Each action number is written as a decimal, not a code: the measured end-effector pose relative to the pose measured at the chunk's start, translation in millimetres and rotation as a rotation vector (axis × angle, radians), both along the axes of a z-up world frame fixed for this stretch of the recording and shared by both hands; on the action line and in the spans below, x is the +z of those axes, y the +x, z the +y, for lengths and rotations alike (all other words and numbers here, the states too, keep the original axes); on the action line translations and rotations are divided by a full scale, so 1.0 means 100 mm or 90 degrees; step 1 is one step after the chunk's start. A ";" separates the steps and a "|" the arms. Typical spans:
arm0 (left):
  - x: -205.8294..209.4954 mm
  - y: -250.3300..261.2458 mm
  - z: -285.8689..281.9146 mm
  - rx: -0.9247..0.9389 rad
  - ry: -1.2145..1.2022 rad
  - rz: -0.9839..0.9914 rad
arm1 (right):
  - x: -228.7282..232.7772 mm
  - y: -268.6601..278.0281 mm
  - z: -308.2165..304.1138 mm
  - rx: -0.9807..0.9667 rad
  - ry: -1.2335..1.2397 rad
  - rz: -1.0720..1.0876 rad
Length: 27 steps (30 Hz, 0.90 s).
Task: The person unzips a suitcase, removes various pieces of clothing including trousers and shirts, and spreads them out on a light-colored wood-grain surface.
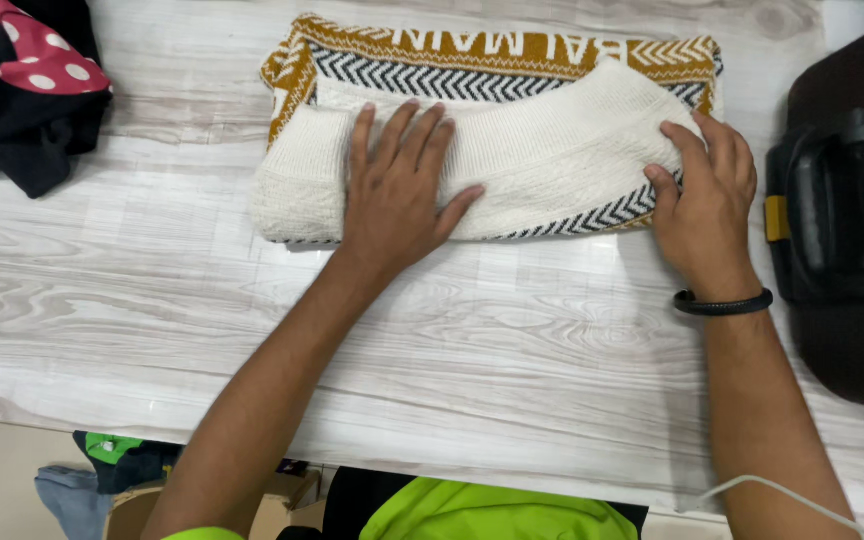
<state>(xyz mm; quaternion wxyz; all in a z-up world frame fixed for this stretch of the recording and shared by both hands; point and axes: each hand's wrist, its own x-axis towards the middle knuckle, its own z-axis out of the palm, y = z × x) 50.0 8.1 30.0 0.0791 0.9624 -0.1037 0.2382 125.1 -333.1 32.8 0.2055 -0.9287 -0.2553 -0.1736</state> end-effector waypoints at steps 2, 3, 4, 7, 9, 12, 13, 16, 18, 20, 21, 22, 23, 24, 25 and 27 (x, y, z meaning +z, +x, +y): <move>0.07 -0.09 0.27 0.029 0.015 -0.008 | -0.01 0.00 0.04 0.003 0.029 -0.009; 0.10 -0.13 0.39 0.058 0.019 -0.009 | -0.03 0.01 0.06 0.003 0.044 -0.017; 0.12 -0.18 0.49 0.086 0.018 -0.005 | -0.04 0.00 0.06 0.003 0.056 -0.020; 0.16 -0.24 0.69 0.135 -0.032 -0.019 | -0.04 0.04 0.03 0.016 0.120 -0.012; 0.19 -0.27 0.76 0.142 -0.074 -0.023 | -0.04 0.04 0.03 0.013 0.135 -0.036; 0.23 -0.26 0.80 0.143 -0.119 0.007 | -0.03 0.04 0.02 0.002 0.173 -0.036; 0.23 -0.26 0.81 0.152 -0.128 0.037 | -0.03 0.04 0.01 -0.003 0.188 -0.027; 0.22 -0.28 0.85 0.157 -0.164 0.057 | -0.07 0.04 -0.04 0.005 0.177 -0.041; 0.22 -0.30 0.91 0.146 -0.195 0.044 | -0.08 0.04 -0.07 0.002 0.172 -0.058; 0.23 -0.32 0.99 0.125 -0.231 0.028 | -0.09 0.02 -0.05 0.001 0.179 -0.070; 0.25 -0.33 1.01 0.133 -0.240 0.019 | -0.06 -0.01 -0.05 0.000 0.189 -0.073; 0.27 -0.33 1.03 0.141 -0.249 0.007 | -0.03 -0.02 -0.04 0.004 0.209 -0.071; 0.29 -0.35 1.05 0.150 -0.258 -0.005 | 0.01 -0.04 -0.03 0.008 0.230 -0.068; 0.32 -0.37 1.06 0.135 -0.293 -0.020 | 0.06 -0.04 -0.01 0.018 0.262 -0.058; 0.34 -0.39 1.04 0.121 -0.328 -0.035 | 0.10 -0.06 0.01 0.028 0.295 -0.048; 0.40 -0.43 1.06 0.085 -0.490 0.009 | 0.19 -0.10 -0.04 0.053 0.391 0.020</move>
